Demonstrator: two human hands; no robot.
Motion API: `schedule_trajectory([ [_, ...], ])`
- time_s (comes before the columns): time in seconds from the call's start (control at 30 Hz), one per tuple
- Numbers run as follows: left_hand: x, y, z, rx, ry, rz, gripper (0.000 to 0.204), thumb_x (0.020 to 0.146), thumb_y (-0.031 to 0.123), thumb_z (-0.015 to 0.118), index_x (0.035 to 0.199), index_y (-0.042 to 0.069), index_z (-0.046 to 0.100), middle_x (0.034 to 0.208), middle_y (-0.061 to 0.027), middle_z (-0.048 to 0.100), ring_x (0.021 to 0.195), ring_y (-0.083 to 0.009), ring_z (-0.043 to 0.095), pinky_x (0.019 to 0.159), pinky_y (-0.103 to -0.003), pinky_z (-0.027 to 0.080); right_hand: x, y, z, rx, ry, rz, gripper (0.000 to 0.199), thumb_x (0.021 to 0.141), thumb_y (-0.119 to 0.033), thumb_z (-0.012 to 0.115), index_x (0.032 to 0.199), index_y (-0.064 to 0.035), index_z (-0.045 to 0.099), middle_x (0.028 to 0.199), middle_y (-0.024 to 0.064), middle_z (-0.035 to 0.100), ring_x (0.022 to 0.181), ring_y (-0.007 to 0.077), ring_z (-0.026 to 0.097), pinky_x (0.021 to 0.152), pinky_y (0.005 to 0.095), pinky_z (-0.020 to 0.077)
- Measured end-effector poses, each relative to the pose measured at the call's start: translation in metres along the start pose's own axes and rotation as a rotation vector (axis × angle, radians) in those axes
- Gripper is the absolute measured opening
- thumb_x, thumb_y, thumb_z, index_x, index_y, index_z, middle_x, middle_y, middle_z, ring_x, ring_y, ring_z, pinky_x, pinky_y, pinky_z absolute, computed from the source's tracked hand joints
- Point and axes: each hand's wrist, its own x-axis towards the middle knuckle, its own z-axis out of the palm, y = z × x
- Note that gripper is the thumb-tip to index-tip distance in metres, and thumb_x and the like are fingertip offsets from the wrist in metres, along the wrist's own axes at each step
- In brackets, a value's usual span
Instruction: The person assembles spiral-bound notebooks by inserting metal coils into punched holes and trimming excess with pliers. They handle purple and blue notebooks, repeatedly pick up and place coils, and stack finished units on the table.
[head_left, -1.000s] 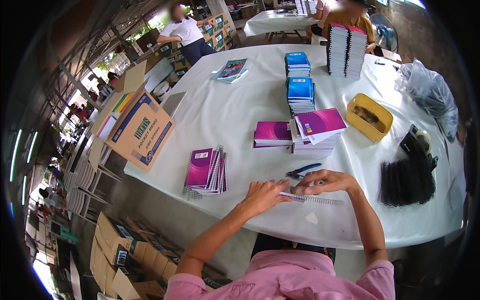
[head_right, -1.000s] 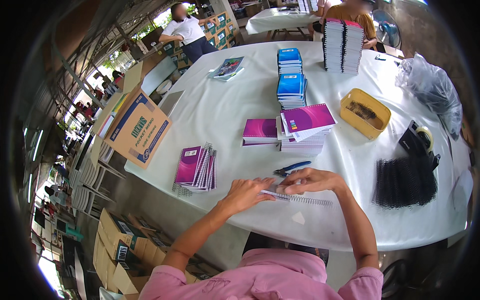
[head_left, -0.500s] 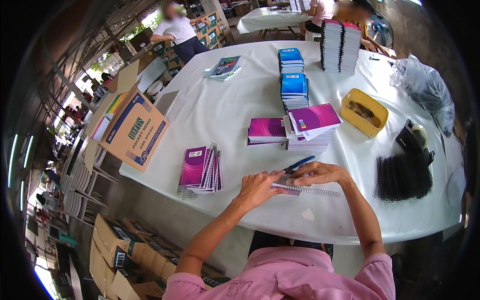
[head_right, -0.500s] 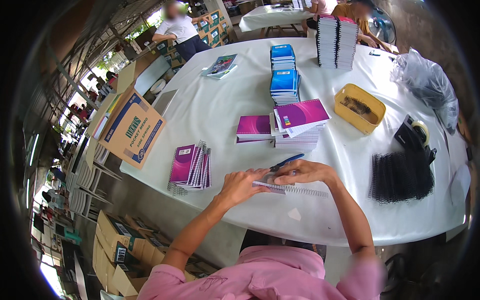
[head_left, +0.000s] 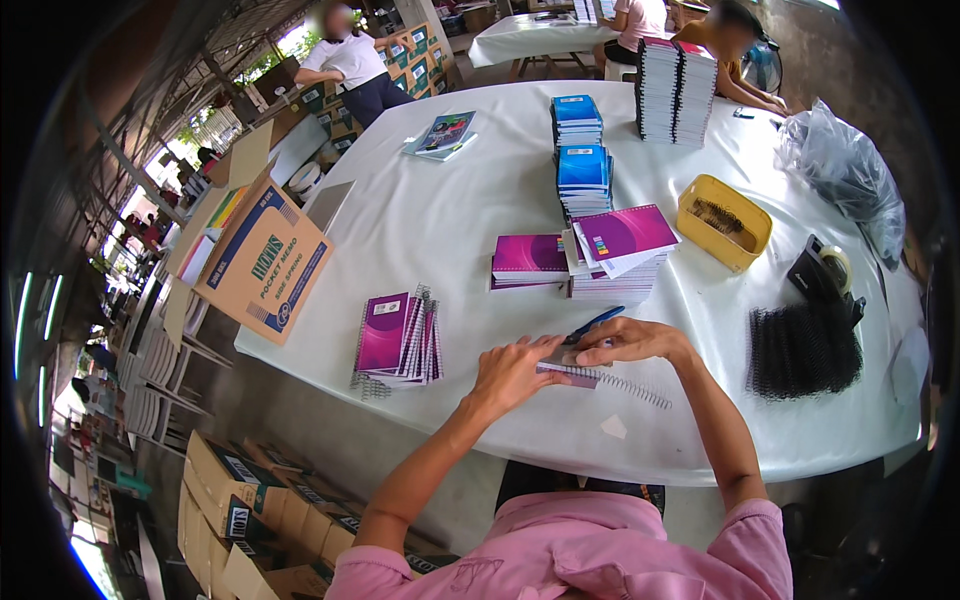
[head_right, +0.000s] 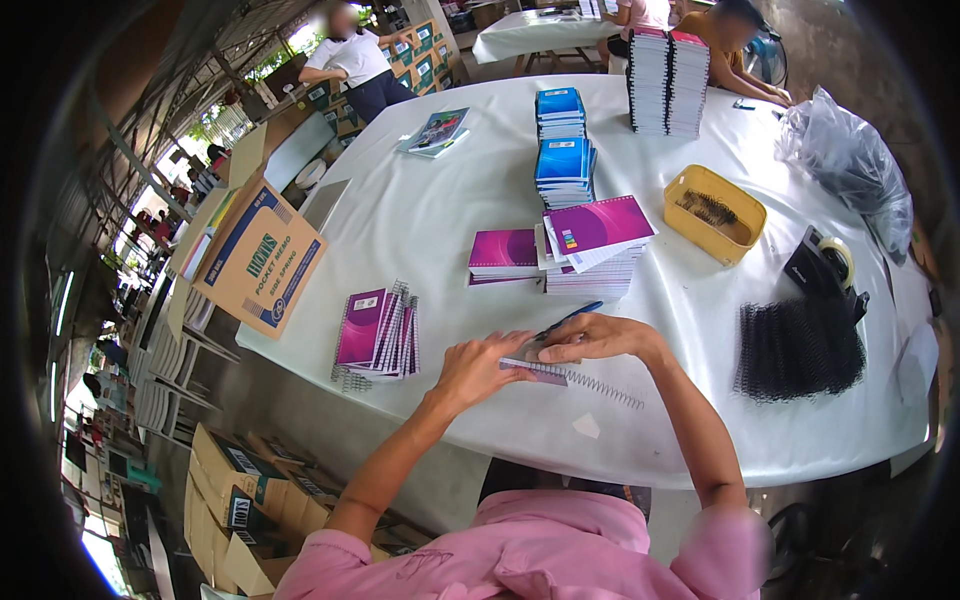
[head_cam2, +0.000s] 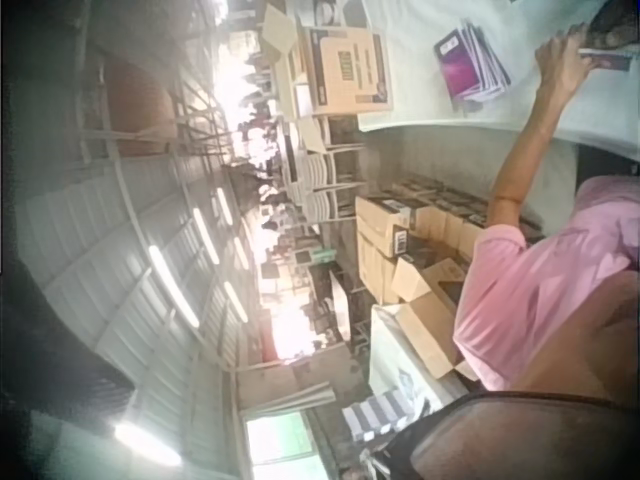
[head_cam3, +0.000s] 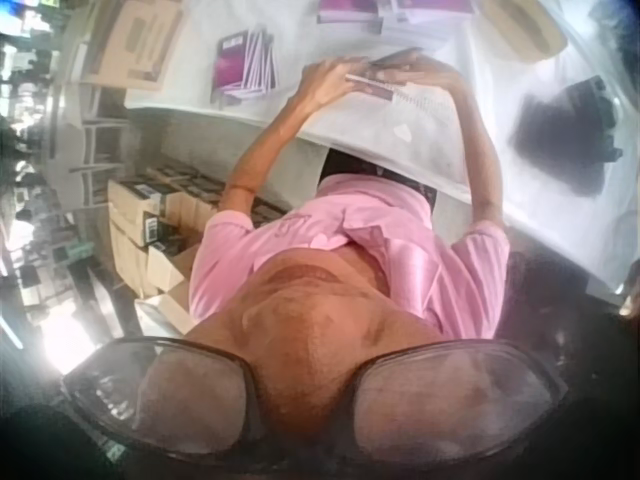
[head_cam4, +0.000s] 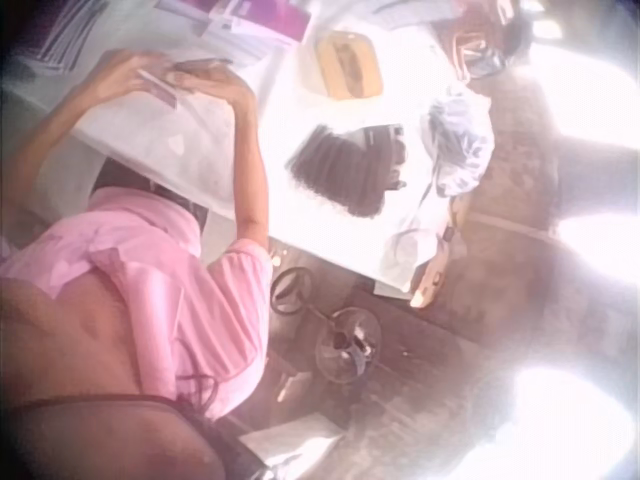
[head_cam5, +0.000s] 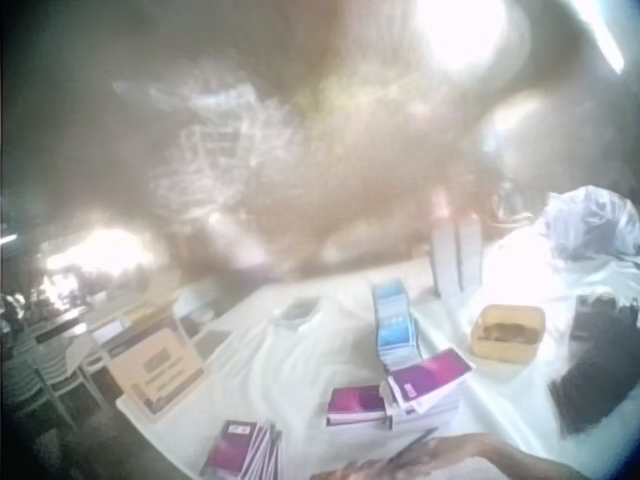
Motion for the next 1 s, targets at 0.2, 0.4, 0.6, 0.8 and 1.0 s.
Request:
schedule_trajectory([
  [0.2, 0.000, -0.008, 0.007, 0.030, 0.017, 0.015, 0.070, 0.072, 0.050, 0.073, 0.132, 0.020, 0.054, 0.130, -0.0055, 0.059, 0.113, -0.0358, 0.059, 0.082, -0.044, 0.054, -0.001, 0.001, -0.002, 0.050, 0.019, -0.042, 0.070, 0.085, -0.061, 0.060, 0.119, -0.0006, 0.065, 0.110, 0.0188, 0.066, 0.104, 0.0295, 0.060, 0.091, 0.0366, 0.0453],
  [0.4, -0.003, -0.019, 0.011, -0.196, 0.138, 0.069, 0.091, 0.069, 0.039, 0.080, 0.146, 0.023, 0.035, 0.147, -0.0067, 0.042, 0.127, -0.0399, 0.046, 0.094, -0.049, 0.049, -0.003, 0.005, -0.001, 0.080, 0.094, -0.049, 0.072, 0.083, -0.061, 0.062, 0.120, 0.0002, 0.064, 0.113, 0.0202, 0.065, 0.108, 0.0317, 0.059, 0.094, 0.0371, 0.0443],
  [0.6, -0.008, -0.016, 0.028, -0.648, 0.312, -0.076, 0.115, 0.063, 0.016, 0.087, 0.153, 0.018, 0.015, 0.141, -0.0156, 0.049, 0.130, -0.0271, 0.047, 0.095, -0.033, 0.049, 0.001, 0.014, -0.002, 0.183, 0.062, -0.045, 0.072, 0.081, -0.062, 0.063, 0.120, -0.0014, 0.065, 0.114, 0.0201, 0.064, 0.111, 0.0320, 0.058, 0.099, 0.0363, 0.0410],
  [0.8, -0.007, -0.032, 0.063, -1.016, 0.353, -0.082, 0.120, 0.066, 0.012, 0.086, 0.154, 0.014, 0.005, 0.138, -0.0187, 0.051, 0.100, -0.0114, 0.057, 0.088, -0.025, 0.048, 0.011, 0.023, -0.004, 0.100, 0.021, -0.073, 0.069, 0.083, -0.060, 0.063, 0.116, 0.0008, 0.066, 0.108, 0.0181, 0.066, 0.107, 0.0277, 0.059, 0.096, 0.0349, 0.0422],
  [1.0, -0.006, -0.033, 0.066, -1.112, 0.372, -0.092, 0.113, 0.067, 0.015, 0.084, 0.153, 0.012, 0.011, 0.134, -0.0163, 0.056, 0.094, -0.0094, 0.059, 0.082, -0.025, 0.052, 0.009, 0.006, 0.000, -0.063, 0.025, 0.039, 0.069, 0.082, -0.059, 0.064, 0.117, -0.0001, 0.067, 0.112, 0.0180, 0.066, 0.107, 0.0293, 0.059, 0.095, 0.0356, 0.0429],
])
